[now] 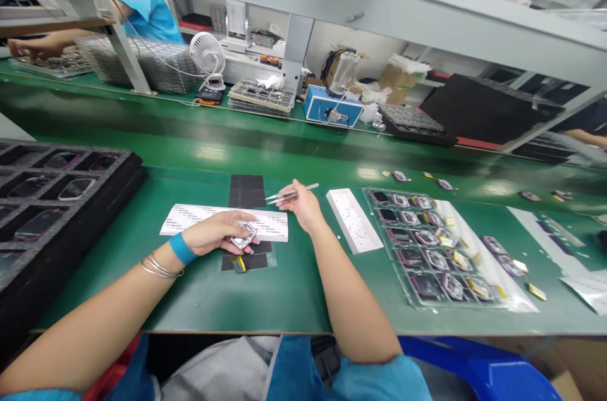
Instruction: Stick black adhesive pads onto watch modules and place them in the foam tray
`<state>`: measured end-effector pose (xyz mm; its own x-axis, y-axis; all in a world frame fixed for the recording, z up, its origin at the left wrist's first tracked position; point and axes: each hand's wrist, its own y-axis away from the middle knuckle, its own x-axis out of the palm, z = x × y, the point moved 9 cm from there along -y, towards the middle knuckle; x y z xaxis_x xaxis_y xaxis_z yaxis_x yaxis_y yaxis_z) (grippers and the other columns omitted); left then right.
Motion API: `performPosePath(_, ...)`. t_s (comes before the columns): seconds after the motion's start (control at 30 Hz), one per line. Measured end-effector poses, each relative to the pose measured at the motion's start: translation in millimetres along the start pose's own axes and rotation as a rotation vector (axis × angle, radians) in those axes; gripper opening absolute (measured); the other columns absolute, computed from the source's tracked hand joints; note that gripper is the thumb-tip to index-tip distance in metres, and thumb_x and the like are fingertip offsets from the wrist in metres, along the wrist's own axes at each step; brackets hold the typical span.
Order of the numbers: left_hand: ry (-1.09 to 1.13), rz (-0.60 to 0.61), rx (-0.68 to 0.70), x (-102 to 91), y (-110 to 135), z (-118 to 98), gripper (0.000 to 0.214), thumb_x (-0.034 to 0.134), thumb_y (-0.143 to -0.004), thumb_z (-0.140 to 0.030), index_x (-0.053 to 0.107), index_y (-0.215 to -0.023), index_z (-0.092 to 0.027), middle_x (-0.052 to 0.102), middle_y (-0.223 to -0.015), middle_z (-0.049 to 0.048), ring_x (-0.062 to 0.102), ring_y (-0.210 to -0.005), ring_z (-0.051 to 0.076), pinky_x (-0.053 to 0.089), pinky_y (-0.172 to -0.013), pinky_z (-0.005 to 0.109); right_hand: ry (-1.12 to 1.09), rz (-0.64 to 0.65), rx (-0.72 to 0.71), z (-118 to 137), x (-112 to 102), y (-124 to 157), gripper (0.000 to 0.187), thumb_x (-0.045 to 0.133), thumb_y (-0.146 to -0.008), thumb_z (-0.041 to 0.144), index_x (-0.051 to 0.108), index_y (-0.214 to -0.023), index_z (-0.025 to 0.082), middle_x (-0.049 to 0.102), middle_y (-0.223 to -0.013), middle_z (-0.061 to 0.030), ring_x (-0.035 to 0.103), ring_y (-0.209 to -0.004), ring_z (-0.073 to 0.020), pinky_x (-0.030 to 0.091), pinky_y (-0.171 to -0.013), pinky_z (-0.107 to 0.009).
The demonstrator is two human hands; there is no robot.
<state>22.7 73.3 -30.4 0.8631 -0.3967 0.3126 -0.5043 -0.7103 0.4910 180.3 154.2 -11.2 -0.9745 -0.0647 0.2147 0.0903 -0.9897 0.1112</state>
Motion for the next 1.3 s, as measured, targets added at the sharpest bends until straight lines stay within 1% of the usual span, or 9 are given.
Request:
performPosePath(0.1,-0.039,-0.026,-0.006,1.3,-4.2,6.2,0.057,0.075,-0.063,-0.018,0.043,-0.11,-0.012,0.071,-0.083,0.0142,0.07,-0.064,0.022,0.054,-0.055,0.027,-0.031,0.169,0.044,-4.0,18.1,0.8,0.029,0.078,-0.06,0.04,0.064,-0.066,0.015,0.066,-0.072,-0.0026,0.064,-0.069,-0.0137,0.054,-0.07,-0.026)
performPosePath(0.17,-0.053,-0.082,0.021,2.7,-5.9,8.7,0.053,0.072,-0.065,-0.016,0.041,-0.108,-0.013,0.071,-0.078,0.0116,0.069,-0.06,0.02,0.054,-0.053,0.026,-0.008,0.255,0.035,0.9,29.0,1.5,0.025,0.083,-0.053,0.027,0.065,-0.066,0.016,0.067,-0.078,-0.0008,0.065,-0.073,-0.0123,0.054,-0.075,-0.026)
performPosePath(0.27,-0.056,-0.118,0.075,10.4,-4.7,9.7,0.049,0.067,-0.068,-0.012,0.038,-0.108,-0.015,0.071,-0.074,0.0077,0.067,-0.055,0.017,0.052,-0.051,0.025,0.071,0.313,0.051,7.0,39.5,-3.6,0.024,0.083,-0.053,0.023,0.066,-0.068,0.014,0.068,-0.078,-0.0019,0.066,-0.072,-0.0123,0.054,-0.073,-0.027)
performPosePath(0.37,-0.033,-0.097,0.085,18.2,-1.7,10.6,0.052,0.065,-0.07,-0.01,0.034,-0.112,-0.015,0.071,-0.076,0.0084,0.068,-0.056,0.018,0.053,-0.053,0.026,0.2,0.385,0.122,-0.4,49.5,-12.2,0.027,0.084,-0.052,0.023,0.067,-0.071,0.012,0.069,-0.073,-0.0045,0.067,-0.069,-0.0136,0.055,-0.07,-0.027)
performPosePath(0.5,-0.01,-0.219,0.094,7.8,-0.6,10.4,0.062,0.065,-0.07,-0.009,0.028,-0.119,-0.015,0.07,-0.075,0.0066,0.067,-0.056,0.018,0.053,-0.052,0.026,0.257,0.492,0.217,-21.2,57.2,-21.4,0.031,0.084,-0.051,0.022,0.068,-0.074,0.01,0.07,-0.071,-0.005,0.067,-0.067,-0.0127,0.055,-0.068,-0.024)
performPosePath(0.73,0.028,-0.257,0.12,5.3,-6.7,13.1,0.071,0.067,-0.07,-0.012,0.023,-0.125,-0.018,0.069,-0.076,0.0046,0.067,-0.054,0.018,0.052,-0.049,0.025,0.205,0.499,0.265,-36.8,51.2,-29.4,0.028,0.084,-0.051,0.022,0.067,-0.071,0.011,0.07,-0.073,-0.0052,0.068,-0.069,-0.0143,0.057,-0.066,-0.023)
performPosePath(0.93,0.03,-0.273,0.106,4.2,-5.6,12.6,0.069,0.067,-0.069,-0.011,0.027,-0.125,-0.019,0.068,-0.077,0.0045,0.067,-0.054,0.018,0.052,-0.049,0.026,0.204,0.454,0.28,-38.9,50.9,-30.1,0.027,0.084,-0.05,0.021,0.066,-0.068,0.011,0.07,-0.073,-0.0044,0.068,-0.069,-0.0142,0.056,-0.065,-0.023)
performPosePath(1.07,0.033,-0.283,0.089,4.0,-5.1,12.8,0.063,0.065,-0.07,-0.01,0.031,-0.122,-0.018,0.068,-0.081,0.0061,0.067,-0.055,0.018,0.054,-0.054,0.028,0.263,0.475,0.258,-39.1,54.9,-28.7,0.026,0.083,-0.053,0.024,0.068,-0.071,0.012,0.07,-0.072,-0.0044,0.067,-0.07,-0.0134,0.055,-0.067,-0.023)
performPosePath(1.3,0.113,-0.327,0.081,0.4,-5.0,14.0,0.074,0.075,-0.063,-0.015,0.032,-0.123,-0.018,0.068,-0.081,0.0062,0.067,-0.055,0.018,0.053,-0.049,0.025,0.289,0.491,0.235,-36.2,60.0,-25.2,0.026,0.082,-0.053,0.026,0.069,-0.071,0.012,0.07,-0.071,-0.0043,0.066,-0.068,-0.0129,0.053,-0.067,-0.023)
